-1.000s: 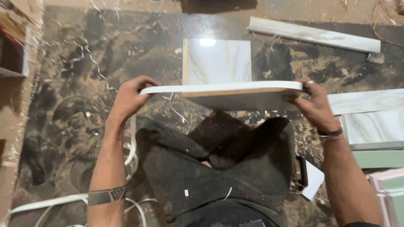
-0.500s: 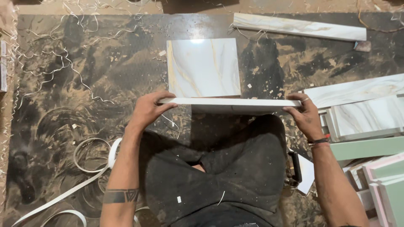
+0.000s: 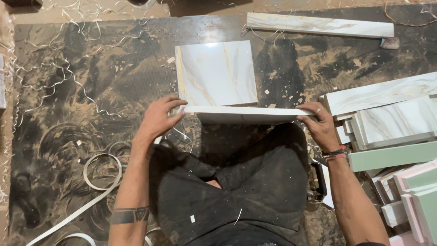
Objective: The person sits on the floor with a marble-faced particle board panel on their lap, aligns white edge banding tape along the panel edge, and presses it in place using a hand-held edge banding iron, working along the edge and repositioning the panel between passes.
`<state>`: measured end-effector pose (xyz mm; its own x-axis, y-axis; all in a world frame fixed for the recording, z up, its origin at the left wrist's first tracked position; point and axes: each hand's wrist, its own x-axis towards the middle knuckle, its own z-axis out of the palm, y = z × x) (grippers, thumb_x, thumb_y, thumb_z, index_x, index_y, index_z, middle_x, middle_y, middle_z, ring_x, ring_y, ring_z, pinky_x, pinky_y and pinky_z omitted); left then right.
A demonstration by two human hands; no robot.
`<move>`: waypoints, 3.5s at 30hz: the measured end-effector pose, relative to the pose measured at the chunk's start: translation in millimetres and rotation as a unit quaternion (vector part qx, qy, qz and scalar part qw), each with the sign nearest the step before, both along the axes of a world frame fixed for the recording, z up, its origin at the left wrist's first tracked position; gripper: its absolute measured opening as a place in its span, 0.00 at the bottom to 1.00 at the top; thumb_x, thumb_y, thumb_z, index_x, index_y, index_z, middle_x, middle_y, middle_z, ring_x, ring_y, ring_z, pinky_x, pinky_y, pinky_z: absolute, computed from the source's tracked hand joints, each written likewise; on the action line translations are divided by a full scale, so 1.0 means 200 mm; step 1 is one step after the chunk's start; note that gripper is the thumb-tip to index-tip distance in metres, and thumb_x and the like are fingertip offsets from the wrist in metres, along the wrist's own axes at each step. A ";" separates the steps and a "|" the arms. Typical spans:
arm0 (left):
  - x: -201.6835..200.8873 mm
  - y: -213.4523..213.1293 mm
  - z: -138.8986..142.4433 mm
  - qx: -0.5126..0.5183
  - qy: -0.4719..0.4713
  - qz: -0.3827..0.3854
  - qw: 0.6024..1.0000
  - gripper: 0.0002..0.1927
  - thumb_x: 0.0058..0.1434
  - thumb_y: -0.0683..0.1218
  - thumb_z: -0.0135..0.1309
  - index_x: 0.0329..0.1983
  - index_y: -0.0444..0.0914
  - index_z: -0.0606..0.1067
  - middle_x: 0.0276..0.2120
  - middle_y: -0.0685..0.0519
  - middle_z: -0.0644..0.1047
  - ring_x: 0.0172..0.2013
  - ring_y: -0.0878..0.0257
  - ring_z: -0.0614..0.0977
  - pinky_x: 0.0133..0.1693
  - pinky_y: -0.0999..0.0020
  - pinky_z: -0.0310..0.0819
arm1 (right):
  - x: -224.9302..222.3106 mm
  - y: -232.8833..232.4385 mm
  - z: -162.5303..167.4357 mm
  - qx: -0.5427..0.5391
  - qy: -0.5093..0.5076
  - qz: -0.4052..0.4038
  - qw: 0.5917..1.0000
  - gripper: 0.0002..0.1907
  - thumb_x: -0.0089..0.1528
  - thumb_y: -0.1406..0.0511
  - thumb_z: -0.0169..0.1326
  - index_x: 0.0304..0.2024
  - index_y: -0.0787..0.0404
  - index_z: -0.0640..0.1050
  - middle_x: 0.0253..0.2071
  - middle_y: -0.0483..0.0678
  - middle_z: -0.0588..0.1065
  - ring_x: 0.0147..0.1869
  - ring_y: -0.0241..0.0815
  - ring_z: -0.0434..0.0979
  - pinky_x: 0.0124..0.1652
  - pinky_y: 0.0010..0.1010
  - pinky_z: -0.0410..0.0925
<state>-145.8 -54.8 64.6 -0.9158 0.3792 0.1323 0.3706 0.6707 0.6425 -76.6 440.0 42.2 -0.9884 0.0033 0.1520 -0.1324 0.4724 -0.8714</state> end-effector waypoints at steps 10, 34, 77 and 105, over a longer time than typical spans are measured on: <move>0.05 0.85 0.11 0.064 0.106 -0.154 0.980 0.18 0.61 0.47 0.62 0.53 0.38 0.77 0.49 0.46 0.80 0.51 0.47 0.80 0.52 0.54 0.73 | -0.02 0.02 -0.02 0.017 0.030 -0.010 0.999 0.11 0.61 0.69 0.62 0.47 0.63 0.82 0.45 0.48 0.77 0.53 0.42 0.76 0.54 0.30 0.69; 0.01 1.09 -0.02 0.043 0.044 -0.025 0.998 0.13 0.60 0.54 0.62 0.44 0.45 0.82 0.35 0.51 0.83 0.36 0.53 0.85 0.36 0.57 0.76 | 0.70 0.48 -0.55 0.211 -0.425 -0.129 0.870 0.36 0.69 0.40 0.38 0.54 0.65 0.74 0.52 0.64 0.77 0.58 0.64 0.74 0.58 0.47 0.66; -0.03 0.96 -0.01 0.070 0.024 -0.041 0.996 0.13 0.60 0.53 0.60 0.44 0.44 0.82 0.38 0.52 0.83 0.40 0.51 0.83 0.40 0.55 0.75 | -0.44 0.05 0.59 0.247 -0.210 -0.056 0.944 0.27 0.72 0.50 0.40 0.37 0.66 0.75 0.30 0.56 0.74 0.33 0.52 0.74 0.36 0.43 0.66; 0.10 0.24 0.07 -0.088 0.163 -0.068 0.980 0.08 0.62 0.47 0.57 0.43 0.41 0.78 0.36 0.54 0.82 0.37 0.56 0.83 0.37 0.59 0.77 | -0.47 -0.84 0.58 0.059 -0.335 0.102 0.935 0.26 0.70 0.49 0.42 0.42 0.66 0.71 0.28 0.50 0.72 0.31 0.48 0.73 0.34 0.45 0.68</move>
